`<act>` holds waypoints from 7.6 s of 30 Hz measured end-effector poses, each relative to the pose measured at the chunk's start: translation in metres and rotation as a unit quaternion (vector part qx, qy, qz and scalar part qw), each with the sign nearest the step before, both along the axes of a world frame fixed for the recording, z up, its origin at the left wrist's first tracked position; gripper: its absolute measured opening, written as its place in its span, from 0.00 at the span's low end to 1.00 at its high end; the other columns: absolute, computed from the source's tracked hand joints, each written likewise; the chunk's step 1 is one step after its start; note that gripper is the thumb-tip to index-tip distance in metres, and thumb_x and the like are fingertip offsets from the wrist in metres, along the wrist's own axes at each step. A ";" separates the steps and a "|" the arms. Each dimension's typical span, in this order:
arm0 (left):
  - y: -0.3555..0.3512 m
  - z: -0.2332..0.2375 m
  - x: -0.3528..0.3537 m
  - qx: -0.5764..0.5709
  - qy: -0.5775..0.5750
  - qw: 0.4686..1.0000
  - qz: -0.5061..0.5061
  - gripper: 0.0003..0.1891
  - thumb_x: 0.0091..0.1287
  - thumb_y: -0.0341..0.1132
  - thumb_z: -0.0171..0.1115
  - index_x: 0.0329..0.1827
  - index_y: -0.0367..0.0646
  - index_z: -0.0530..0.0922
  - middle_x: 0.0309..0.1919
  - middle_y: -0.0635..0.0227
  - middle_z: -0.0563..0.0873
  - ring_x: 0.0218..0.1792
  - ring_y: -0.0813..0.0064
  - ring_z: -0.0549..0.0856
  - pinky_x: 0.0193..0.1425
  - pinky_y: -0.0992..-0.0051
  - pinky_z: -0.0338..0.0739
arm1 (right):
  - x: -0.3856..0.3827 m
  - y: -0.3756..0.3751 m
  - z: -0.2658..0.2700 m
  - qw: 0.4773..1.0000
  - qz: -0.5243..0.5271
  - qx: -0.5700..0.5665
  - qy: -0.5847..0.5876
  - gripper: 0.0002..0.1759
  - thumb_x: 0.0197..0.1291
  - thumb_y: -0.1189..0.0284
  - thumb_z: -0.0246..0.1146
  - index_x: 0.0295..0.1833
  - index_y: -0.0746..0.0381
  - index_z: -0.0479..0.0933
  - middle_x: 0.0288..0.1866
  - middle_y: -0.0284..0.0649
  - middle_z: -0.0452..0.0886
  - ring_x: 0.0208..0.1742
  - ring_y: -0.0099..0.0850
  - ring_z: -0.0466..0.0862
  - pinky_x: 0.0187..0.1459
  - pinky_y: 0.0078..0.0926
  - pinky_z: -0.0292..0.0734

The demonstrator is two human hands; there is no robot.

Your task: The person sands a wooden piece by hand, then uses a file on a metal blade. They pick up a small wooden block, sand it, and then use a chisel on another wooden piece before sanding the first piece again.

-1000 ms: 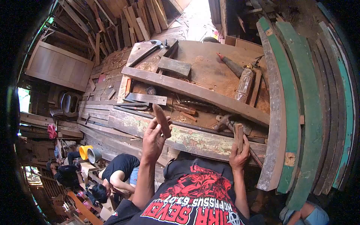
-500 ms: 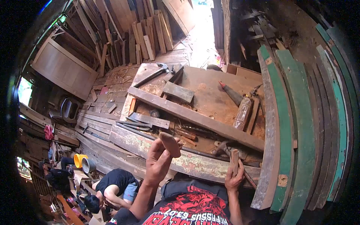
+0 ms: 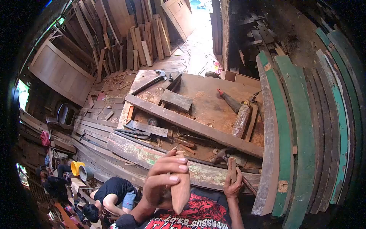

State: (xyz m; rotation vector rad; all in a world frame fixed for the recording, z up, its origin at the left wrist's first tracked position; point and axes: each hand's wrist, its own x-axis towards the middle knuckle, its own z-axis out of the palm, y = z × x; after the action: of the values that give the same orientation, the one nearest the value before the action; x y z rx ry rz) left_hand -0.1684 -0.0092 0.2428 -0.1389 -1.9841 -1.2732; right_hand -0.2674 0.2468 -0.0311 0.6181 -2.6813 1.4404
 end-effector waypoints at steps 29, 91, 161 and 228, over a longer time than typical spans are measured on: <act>0.006 -0.045 -0.016 0.484 -0.262 0.835 -0.006 0.31 0.91 0.50 0.44 0.90 0.45 0.55 0.44 0.66 0.81 0.31 0.78 0.79 0.37 0.74 0.77 | 0.000 -0.005 -0.008 0.999 -0.008 -0.023 0.028 0.33 0.78 0.55 0.66 0.73 0.70 0.73 0.62 0.61 0.86 0.62 0.59 0.88 0.61 0.51 0.83; -0.043 -0.183 0.018 0.736 -0.049 0.663 0.125 0.13 0.90 0.44 0.50 0.46 0.50 0.76 0.19 0.82 0.63 0.26 0.83 0.70 0.53 0.70 0.74 | -0.001 0.000 -0.005 0.999 -0.006 -0.014 0.031 0.30 0.78 0.57 0.67 0.74 0.67 0.74 0.55 0.59 0.88 0.52 0.58 0.91 0.51 0.49 0.86; 0.009 -0.158 0.059 0.128 -0.423 0.866 0.232 0.11 0.70 0.33 0.70 0.47 0.33 0.89 0.34 0.37 0.86 0.41 0.34 0.88 0.39 0.56 0.83 | 0.035 -0.145 0.081 0.931 0.305 0.160 -0.118 0.32 0.79 0.65 0.58 0.87 0.47 0.67 0.34 0.66 0.85 0.36 0.67 0.87 0.41 0.65 0.81; 0.002 -0.153 0.076 0.221 -0.501 0.820 0.166 0.20 0.81 0.33 0.59 0.71 0.33 0.83 0.40 0.62 0.92 0.37 0.77 0.91 0.42 0.72 0.86 | 0.018 -0.146 0.059 0.908 0.314 0.127 -0.245 0.27 0.79 0.62 0.62 0.80 0.52 0.76 0.51 0.65 0.88 0.52 0.63 0.89 0.50 0.51 0.84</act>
State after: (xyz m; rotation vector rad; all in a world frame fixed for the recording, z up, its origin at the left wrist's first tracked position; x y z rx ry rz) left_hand -0.0927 -0.0069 0.0896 1.2985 -2.2580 -1.6920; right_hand -0.2490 0.1009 0.0279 1.4244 -3.2818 1.5302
